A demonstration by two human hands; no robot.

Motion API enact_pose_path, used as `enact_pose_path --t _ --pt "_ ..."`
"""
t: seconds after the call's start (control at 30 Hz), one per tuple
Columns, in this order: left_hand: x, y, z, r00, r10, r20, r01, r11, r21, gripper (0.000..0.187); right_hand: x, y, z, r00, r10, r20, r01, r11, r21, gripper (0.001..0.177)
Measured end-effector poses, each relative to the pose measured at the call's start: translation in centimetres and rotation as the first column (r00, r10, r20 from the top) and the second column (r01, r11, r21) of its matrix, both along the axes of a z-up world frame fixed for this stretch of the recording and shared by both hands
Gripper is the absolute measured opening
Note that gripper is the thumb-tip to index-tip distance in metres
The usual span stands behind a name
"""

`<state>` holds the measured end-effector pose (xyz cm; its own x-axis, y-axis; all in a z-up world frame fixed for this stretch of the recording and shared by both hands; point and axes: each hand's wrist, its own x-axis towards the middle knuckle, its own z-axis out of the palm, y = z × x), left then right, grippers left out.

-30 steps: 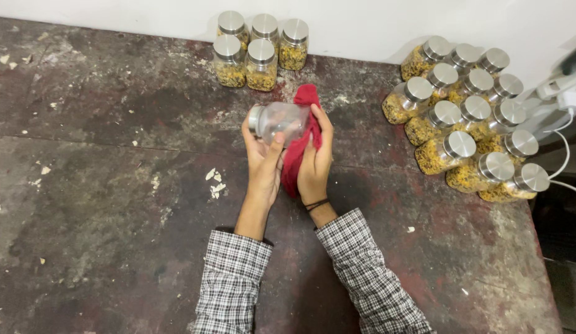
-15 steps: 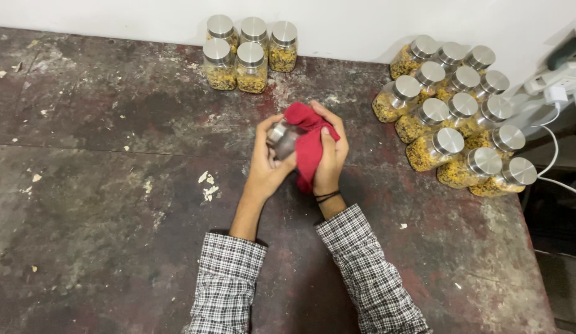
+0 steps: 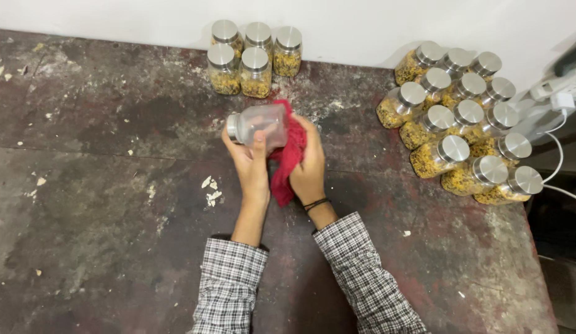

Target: The person wipes the exterior of multiple glass jars filled with yellow granular contents using a red cloth. They handle the jars one at a time, rotating them to clean all sides, and place each cleaned jar back on the table in a neat row.

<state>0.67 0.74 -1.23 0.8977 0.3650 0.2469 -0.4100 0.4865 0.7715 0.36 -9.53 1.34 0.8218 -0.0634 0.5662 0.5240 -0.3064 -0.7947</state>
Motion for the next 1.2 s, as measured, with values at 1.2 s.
enact_pose_path --t 1.2 --pt "0.6 0.2 -1.5 0.998 -0.043 -0.049 0.050 0.987 0.154 0.070 0.5 -1.8 -1.9 0.984 0.173 -0.038 -0.177 0.963 -0.201 0.058"
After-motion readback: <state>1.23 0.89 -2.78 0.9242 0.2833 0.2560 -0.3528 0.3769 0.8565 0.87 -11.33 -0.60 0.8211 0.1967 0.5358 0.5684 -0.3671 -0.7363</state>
